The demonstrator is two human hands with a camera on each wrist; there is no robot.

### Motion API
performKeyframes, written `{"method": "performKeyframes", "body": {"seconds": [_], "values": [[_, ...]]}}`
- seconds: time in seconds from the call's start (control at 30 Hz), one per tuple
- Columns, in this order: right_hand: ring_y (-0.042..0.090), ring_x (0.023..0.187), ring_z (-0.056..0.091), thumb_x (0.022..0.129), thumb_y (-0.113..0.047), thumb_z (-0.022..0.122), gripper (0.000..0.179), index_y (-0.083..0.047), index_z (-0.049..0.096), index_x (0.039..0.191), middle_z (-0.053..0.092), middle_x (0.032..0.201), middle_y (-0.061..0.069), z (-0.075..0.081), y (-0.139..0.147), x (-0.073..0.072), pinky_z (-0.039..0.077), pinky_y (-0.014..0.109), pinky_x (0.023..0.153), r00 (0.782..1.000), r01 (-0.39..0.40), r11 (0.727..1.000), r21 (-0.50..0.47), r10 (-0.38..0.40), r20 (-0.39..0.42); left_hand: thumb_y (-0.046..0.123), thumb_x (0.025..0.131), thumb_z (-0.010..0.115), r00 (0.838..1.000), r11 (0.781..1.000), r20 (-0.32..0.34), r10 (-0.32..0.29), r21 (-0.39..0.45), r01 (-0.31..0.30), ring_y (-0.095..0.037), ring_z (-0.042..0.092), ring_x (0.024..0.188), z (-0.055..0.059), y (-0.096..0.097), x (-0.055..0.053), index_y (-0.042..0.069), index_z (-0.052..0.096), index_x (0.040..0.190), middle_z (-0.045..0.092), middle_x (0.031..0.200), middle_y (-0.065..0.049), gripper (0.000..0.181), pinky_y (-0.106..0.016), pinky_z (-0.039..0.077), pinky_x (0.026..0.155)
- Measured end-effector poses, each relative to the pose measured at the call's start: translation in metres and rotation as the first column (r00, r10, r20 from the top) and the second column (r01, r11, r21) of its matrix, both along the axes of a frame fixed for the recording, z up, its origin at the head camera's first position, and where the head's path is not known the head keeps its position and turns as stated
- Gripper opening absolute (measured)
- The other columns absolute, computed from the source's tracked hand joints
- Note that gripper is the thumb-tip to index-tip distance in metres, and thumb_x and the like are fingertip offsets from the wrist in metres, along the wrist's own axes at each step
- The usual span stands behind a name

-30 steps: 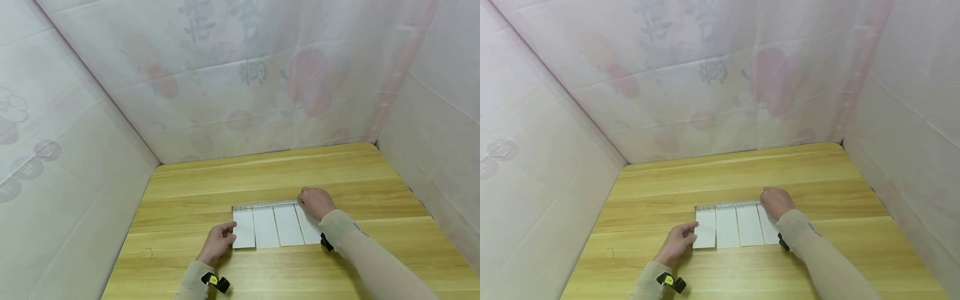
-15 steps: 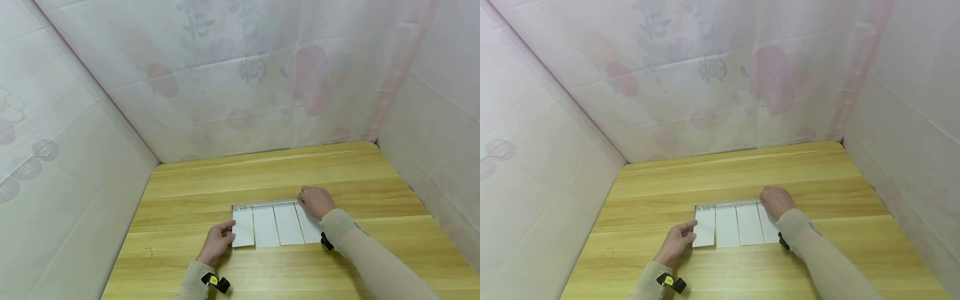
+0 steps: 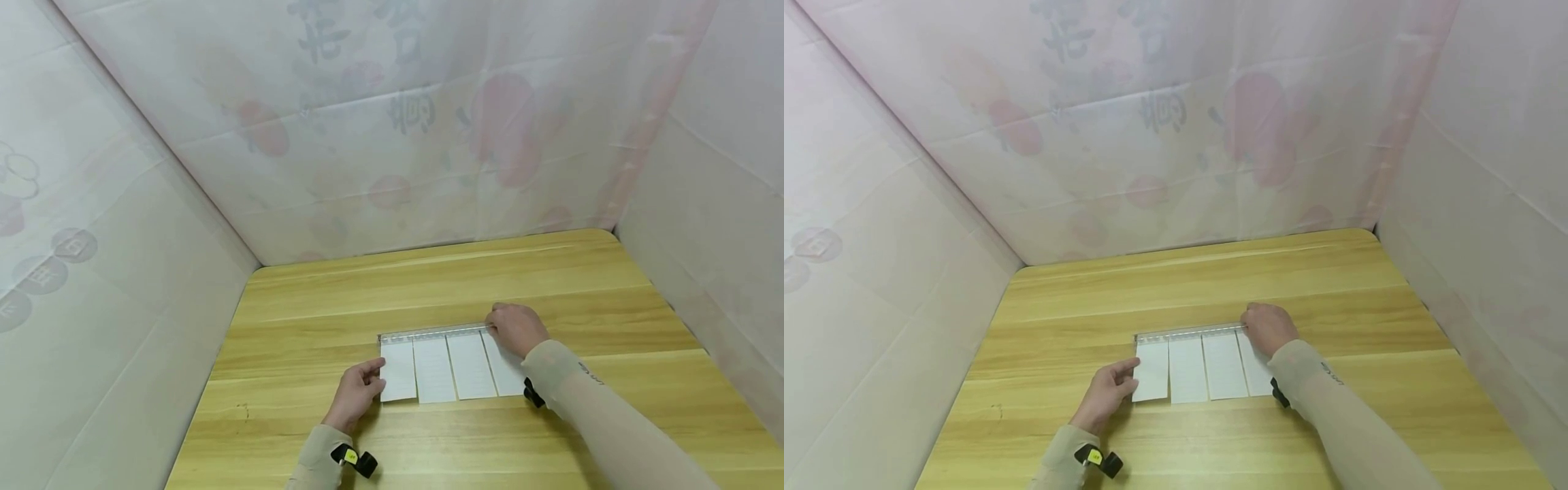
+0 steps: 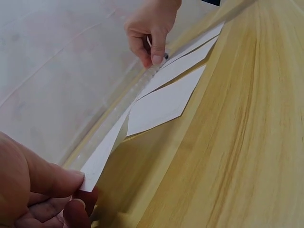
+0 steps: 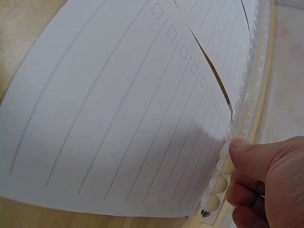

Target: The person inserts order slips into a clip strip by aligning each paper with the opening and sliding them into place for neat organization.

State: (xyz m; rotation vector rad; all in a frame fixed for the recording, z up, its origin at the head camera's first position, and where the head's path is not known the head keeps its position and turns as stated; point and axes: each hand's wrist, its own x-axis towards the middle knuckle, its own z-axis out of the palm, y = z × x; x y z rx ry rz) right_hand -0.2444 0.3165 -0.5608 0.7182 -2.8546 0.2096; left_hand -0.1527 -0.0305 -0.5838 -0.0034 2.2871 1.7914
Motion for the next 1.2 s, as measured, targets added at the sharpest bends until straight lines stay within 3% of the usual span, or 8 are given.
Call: {"method": "performKeyframes", "body": {"seconds": [0.1, 0.27, 0.63, 0.77, 0.9, 1.0, 1.2], "values": [[0.019, 0.073, 0.064, 0.082, -0.007, 0.075, 0.007, -0.013, 0.077, 0.084, 0.064, 0.08, -0.001, 0.0, 0.001, 0.0, 0.054, 0.037, 0.065, 1.0, -0.004, 1.0, -0.002, 0.004, -0.001, -0.001, 0.09, 0.063, 1.0, 1.0, -0.008, -0.002, -0.018, 0.002, -0.019, 0.05, 0.088, -0.016, -0.001, -0.006, -0.002, 0.056, 0.131, 0.06, 0.11, -0.01, 0.042, -0.02, 0.043, 0.059], [0.017, 0.072, 0.064, 0.081, -0.007, 0.075, 0.007, -0.013, 0.077, 0.083, 0.064, 0.08, -0.002, -0.001, 0.002, 0.0, 0.053, 0.036, 0.064, 1.0, -0.006, 1.0, -0.009, 0.006, -0.005, -0.003, 0.088, 0.064, 0.999, 0.998, -0.034, -0.004, -0.07, 0.002, -0.018, 0.051, 0.082, -0.016, 0.001, -0.006, -0.003, 0.058, 0.129, 0.06, 0.097, -0.008, 0.041, -0.021, 0.044, 0.06], [0.017, 0.072, 0.063, 0.082, -0.007, 0.074, 0.007, -0.014, 0.077, 0.085, 0.062, 0.079, -0.003, 0.001, 0.002, 0.001, 0.053, 0.036, 0.064, 1.0, 0.002, 1.0, -0.004, -0.002, 0.012, -0.002, 0.087, 0.065, 0.997, 0.992, -0.068, -0.027, -0.125, 0.019, -0.016, 0.05, 0.078, -0.015, 0.0, -0.005, -0.001, 0.058, 0.129, 0.061, 0.094, -0.005, 0.042, -0.022, 0.043, 0.06], [0.017, 0.071, 0.063, 0.082, -0.007, 0.075, 0.007, -0.014, 0.077, 0.084, 0.063, 0.079, -0.003, 0.001, 0.002, 0.001, 0.053, 0.036, 0.064, 1.0, -0.003, 1.0, -0.001, 0.003, 0.003, 0.003, 0.085, 0.071, 0.987, 0.97, -0.139, -0.074, -0.241, 0.039, -0.016, 0.05, 0.077, -0.012, 0.0, -0.005, 0.001, 0.06, 0.129, 0.057, 0.094, -0.005, 0.045, -0.023, 0.045, 0.062], [0.017, 0.071, 0.064, 0.082, -0.007, 0.075, 0.007, -0.013, 0.077, 0.084, 0.063, 0.079, -0.002, 0.0, 0.002, 0.001, 0.053, 0.036, 0.063, 1.0, -0.005, 1.0, -0.003, 0.005, -0.007, 0.014, 0.084, 0.075, 0.954, 0.894, -0.246, -0.172, -0.446, 0.047, -0.022, 0.054, 0.096, -0.007, 0.001, -0.004, 0.003, 0.061, 0.128, 0.055, 0.115, -0.01, 0.048, -0.035, 0.05, 0.079], [0.017, 0.071, 0.063, 0.081, -0.006, 0.074, 0.007, -0.013, 0.077, 0.083, 0.063, 0.079, -0.002, 0.0, 0.001, 0.001, 0.053, 0.036, 0.063, 1.0, -0.006, 1.0, -0.009, 0.006, -0.012, 0.024, 0.083, 0.076, 0.917, 0.804, -0.296, -0.268, -0.593, 0.044, -0.03, 0.049, 0.117, -0.004, 0.002, -0.003, 0.004, 0.059, 0.13, 0.05, 0.131, -0.014, 0.054, -0.044, 0.046, 0.094], [0.015, 0.068, 0.061, 0.082, -0.005, 0.073, 0.009, -0.013, 0.077, 0.083, 0.062, 0.078, -0.003, -0.001, 0.001, 0.0, 0.052, 0.035, 0.061, 1.0, -0.007, 1.0, -0.017, 0.007, -0.017, 0.045, 0.08, 0.076, 0.854, 0.629, -0.255, -0.454, -0.77, 0.104, -0.031, 0.034, 0.136, -0.002, 0.005, -0.004, 0.007, 0.051, 0.139, 0.038, 0.148, -0.013, 0.074, -0.046, 0.033, 0.108]]}}
